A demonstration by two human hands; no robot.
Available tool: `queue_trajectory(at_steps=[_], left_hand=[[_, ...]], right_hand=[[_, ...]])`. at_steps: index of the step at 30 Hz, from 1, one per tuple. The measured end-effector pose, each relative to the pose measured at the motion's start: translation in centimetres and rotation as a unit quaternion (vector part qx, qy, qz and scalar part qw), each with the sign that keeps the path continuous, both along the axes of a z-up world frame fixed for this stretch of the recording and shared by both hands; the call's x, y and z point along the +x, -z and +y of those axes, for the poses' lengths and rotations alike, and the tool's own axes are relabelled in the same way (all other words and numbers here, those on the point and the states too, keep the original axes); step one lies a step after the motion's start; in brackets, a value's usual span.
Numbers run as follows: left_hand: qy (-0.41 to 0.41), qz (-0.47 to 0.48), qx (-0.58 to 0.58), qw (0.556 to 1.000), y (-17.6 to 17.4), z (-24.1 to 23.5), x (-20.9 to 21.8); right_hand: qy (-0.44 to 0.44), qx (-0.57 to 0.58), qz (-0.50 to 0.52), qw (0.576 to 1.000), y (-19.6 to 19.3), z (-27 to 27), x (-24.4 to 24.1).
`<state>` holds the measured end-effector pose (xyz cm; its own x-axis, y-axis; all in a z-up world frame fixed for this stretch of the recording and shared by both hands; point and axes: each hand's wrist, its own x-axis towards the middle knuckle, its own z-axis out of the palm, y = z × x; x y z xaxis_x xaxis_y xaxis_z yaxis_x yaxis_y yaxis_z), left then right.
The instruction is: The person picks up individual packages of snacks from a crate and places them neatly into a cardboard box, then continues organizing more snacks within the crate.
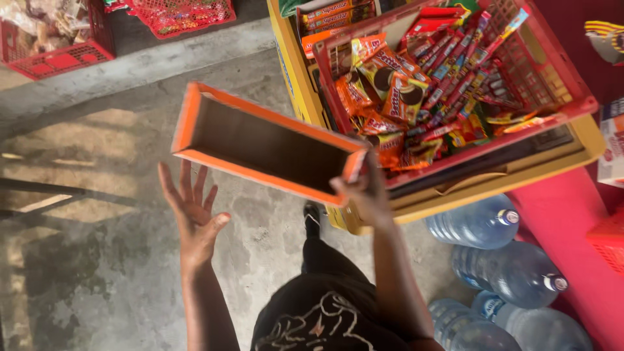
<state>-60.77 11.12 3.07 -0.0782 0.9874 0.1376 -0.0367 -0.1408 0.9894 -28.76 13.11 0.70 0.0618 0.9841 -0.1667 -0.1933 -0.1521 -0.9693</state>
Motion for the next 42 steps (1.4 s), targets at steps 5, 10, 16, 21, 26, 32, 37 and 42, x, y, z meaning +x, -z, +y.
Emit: queue_trajectory(at_steps=[5,10,16,21,26,32,37,42], left_hand=[[0.084,0.017,-0.011,0.996,-0.5,10.4,1.9],[0.130,0.096,-0.063,0.985,0.6,19.3,6.7],[0.246,-0.073,-0.171,0.951,6.3,27.1,13.4],[0.376,-0.057,-0.069,0.922,7.1,33.5,19.5],[0.312,-0.119,-0.237,0.912,6.6,41.0,25.7],[0.422,-0.150,-0.239,0.862,5.1,46.2,30.1],[0.503,-0.069,-0.195,0.839,6.5,48.4,32.9],[0.568,-0.038,-0.063,0.819,9.8,50.5,35.0]], right_hand=[[0.054,0.036,0.015,0.998,-1.6,5.1,6.7],[0.052,0.005,-0.130,0.990,-2.3,8.9,11.7],[0.153,0.083,-0.081,0.981,-1.7,9.4,15.3],[0.334,0.087,-0.032,0.938,0.2,10.0,15.8],[0.483,-0.001,-0.140,0.864,7.1,11.4,19.1],[0.211,-0.373,-0.464,0.775,11.4,18.5,13.0],[0.244,-0.391,-0.590,0.663,11.1,23.1,9.5],[0.345,-0.402,-0.509,0.679,9.6,20.8,9.4]])
